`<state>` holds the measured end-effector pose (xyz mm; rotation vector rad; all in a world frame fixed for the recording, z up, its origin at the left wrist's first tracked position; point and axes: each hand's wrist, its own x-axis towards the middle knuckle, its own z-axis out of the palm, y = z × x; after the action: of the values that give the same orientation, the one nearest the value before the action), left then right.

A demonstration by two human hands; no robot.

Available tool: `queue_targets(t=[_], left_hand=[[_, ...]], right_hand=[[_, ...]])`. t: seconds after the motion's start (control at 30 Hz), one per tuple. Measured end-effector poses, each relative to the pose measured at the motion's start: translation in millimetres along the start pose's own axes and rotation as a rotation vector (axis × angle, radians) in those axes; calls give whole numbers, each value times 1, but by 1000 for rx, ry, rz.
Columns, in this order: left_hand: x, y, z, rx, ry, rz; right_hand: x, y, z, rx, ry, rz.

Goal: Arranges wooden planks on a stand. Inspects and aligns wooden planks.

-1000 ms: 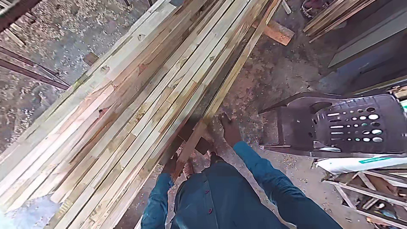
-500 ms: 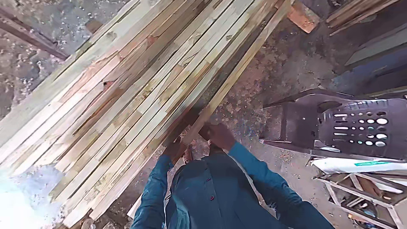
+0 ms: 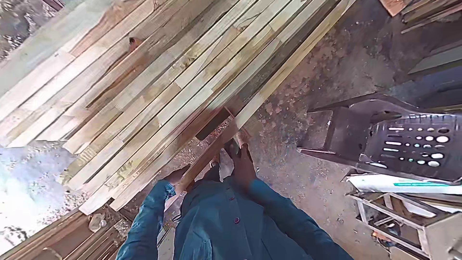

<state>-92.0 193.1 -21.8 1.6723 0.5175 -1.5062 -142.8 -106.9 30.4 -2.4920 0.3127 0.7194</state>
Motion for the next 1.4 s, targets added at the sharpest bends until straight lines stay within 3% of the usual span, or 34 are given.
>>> queue_targets(t=[0.1,0.17,0.23,0.3,0.5,0.6,0.7,0.83,0.93,1.0,1.1,1.2,1.27,1.33,1.4], left_hand=[[-3,7,23,41,290,-95],[-15,6,31,371,314,-35],[-22,11,35,639,322,8],[-25,12,38,710,352,29],[-17,0,33,586,319,114],[-17,3,26,620,377,133],[-35,-11,9,531,452,191],[-63,-78,-26,465,247,260],[-68,-114,-25,632,336,185],[-73,-125,-10,638,442,122],[-78,-127,16,623,641,62],[-81,-129,41,593,776,48],[-81,-132,47,597,811,72],[-85,-127,44,604,786,66],[-83,-122,38,634,774,32]], right_hand=[[-8,-16,-25,57,165,132],[14,-18,-55,91,272,204],[35,-26,-79,104,252,274],[30,-47,-79,110,146,327],[-50,-112,34,2,-108,139],[-73,-119,37,-51,-223,45],[-62,-95,25,5,-7,17],[-24,-51,34,128,271,-62],[-17,-33,74,93,182,-47],[-42,-40,94,-24,90,-63],[-61,-52,61,32,102,12],[-24,-45,7,122,274,154],[-4,-48,-17,112,255,232],[-12,-68,-11,148,169,237],[-44,-102,22,185,75,188]])
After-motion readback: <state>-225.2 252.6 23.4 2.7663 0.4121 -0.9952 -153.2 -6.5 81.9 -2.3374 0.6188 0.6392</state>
